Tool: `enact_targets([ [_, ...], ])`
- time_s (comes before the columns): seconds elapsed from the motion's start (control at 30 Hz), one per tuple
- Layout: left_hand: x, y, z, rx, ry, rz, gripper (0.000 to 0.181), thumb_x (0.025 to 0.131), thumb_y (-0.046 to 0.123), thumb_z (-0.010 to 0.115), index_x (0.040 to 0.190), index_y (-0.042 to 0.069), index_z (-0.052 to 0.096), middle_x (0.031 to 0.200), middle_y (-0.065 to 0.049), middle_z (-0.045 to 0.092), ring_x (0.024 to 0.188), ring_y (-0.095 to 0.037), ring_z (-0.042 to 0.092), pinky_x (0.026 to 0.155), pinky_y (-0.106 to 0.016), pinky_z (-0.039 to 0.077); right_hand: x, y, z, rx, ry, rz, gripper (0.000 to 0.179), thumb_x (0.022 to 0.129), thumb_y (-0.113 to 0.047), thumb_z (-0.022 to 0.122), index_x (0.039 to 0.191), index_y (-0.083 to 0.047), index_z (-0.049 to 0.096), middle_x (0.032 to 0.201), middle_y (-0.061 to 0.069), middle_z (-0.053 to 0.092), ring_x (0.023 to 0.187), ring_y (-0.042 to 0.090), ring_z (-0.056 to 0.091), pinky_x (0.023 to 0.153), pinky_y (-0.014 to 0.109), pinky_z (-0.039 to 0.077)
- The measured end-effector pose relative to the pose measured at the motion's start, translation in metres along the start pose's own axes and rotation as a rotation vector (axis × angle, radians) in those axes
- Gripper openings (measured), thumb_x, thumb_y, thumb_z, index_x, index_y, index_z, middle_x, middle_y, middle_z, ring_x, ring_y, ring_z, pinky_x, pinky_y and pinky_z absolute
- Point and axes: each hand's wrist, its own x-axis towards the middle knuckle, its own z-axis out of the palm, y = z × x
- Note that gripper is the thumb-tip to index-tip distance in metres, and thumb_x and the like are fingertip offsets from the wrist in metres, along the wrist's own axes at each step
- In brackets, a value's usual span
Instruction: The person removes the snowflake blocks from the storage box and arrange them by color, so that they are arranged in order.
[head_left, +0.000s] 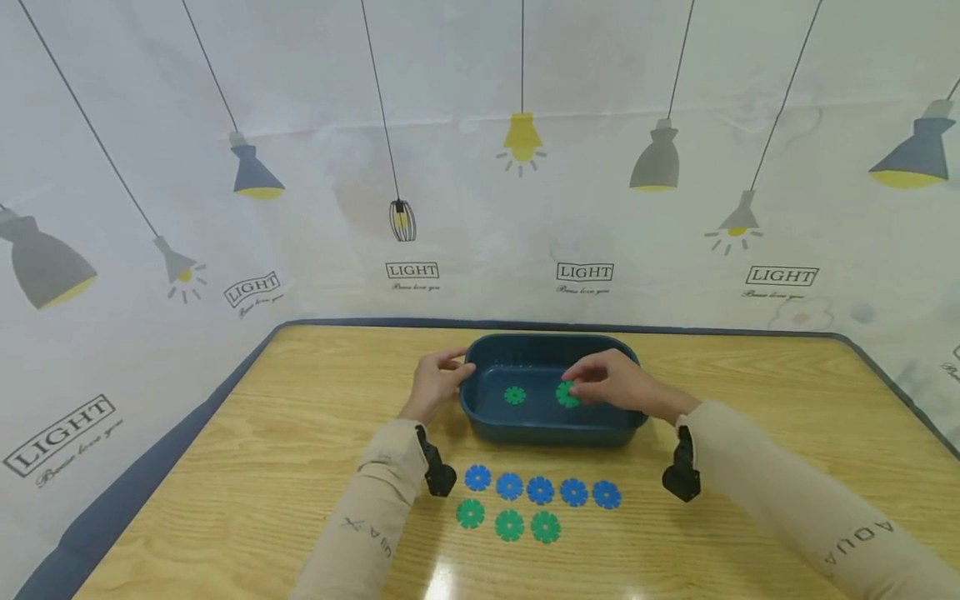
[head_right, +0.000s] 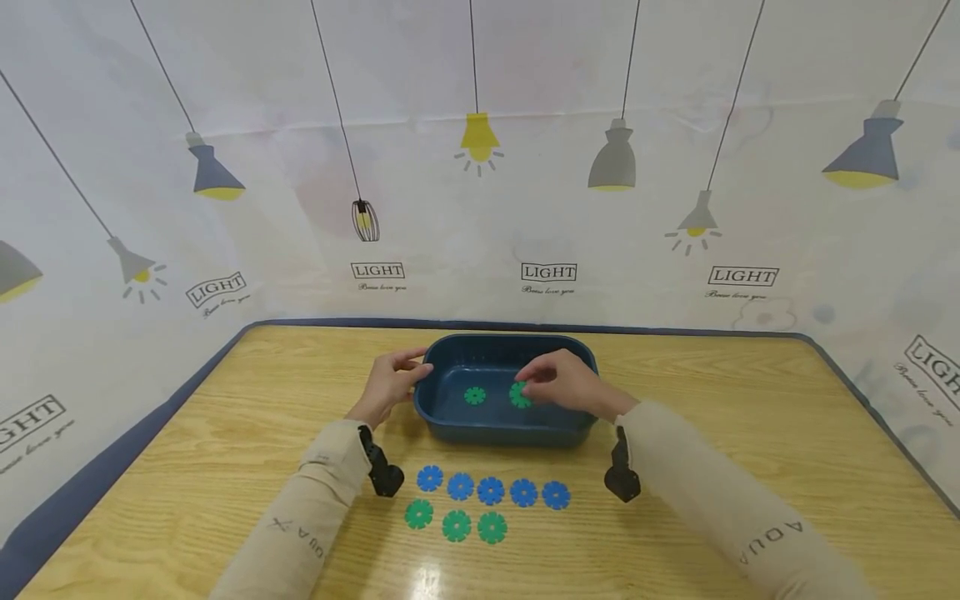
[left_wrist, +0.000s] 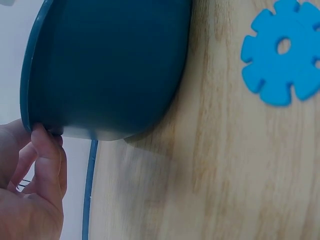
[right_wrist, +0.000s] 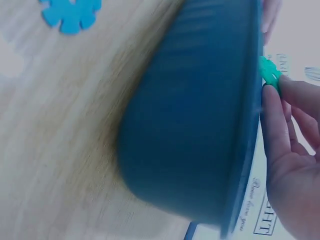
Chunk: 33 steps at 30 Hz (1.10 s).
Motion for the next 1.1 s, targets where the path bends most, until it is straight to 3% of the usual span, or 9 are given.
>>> enact_targets([
  [0.17,-0.001,0.0,0.0,0.005,0.004,0.012,0.035,0.082,0.009,0.063,0.117,0.006,0.058,0.092,-0.013,0.054,0.072,-0.031,0.059,0.048,-0.024,0.05,-0.015,-0.009,0.001,0.061,-0.039,-0.015,0.025,0.086,-0.007,0.057,0.106,0.009,0.056,0.094,0.016,0.059,0.084,0.023,0.06,0.076,0.039,0.05],
  [0.4,-0.003,0.001,-0.001,0.017,0.002,0.02,0.035,0.083,0.009,0.062,0.117,0.006,0.057,0.093,-0.014,0.053,0.072,-0.03,0.059,0.048,-0.024,0.05,-0.035,-0.014,0.014,0.048,-0.19,-0.149,0.018,0.086,-0.006,0.057,0.1,0.005,0.06,0.084,0.015,0.061,0.072,0.029,0.059,0.065,0.04,0.051],
  [0.53,-0.004,0.001,-0.002,0.017,0.003,0.021,0.036,0.083,0.009,0.062,0.118,0.005,0.057,0.093,-0.014,0.053,0.071,-0.03,0.06,0.048,-0.024,0.05,-0.044,-0.013,0.023,0.055,-0.246,-0.208,0.014,0.086,-0.005,0.056,0.097,0.003,0.06,0.08,0.015,0.059,0.066,0.029,0.056,0.06,0.034,0.051],
  [0.83,-0.003,0.001,-0.001,0.029,-0.002,0.021,0.036,0.083,0.01,0.062,0.118,0.006,0.057,0.094,-0.015,0.054,0.073,-0.033,0.06,0.049,-0.025,0.051,-0.062,0.005,0.05,0.035,-0.285,-0.182,0.013,0.084,-0.005,0.058,0.095,0.002,0.059,0.079,0.007,0.058,0.066,0.008,0.054,0.058,0.026,0.05],
  [1.1,-0.004,0.003,0.0,0.038,-0.003,0.026,0.036,0.083,0.01,0.062,0.118,0.006,0.057,0.093,-0.015,0.055,0.071,-0.031,0.06,0.048,-0.024,0.05,-0.072,0.01,0.067,-0.138,-0.239,-0.15,0.008,0.078,-0.008,0.066,0.085,-0.007,0.06,0.076,-0.006,0.058,0.067,0.002,0.053,0.06,0.022,0.049],
])
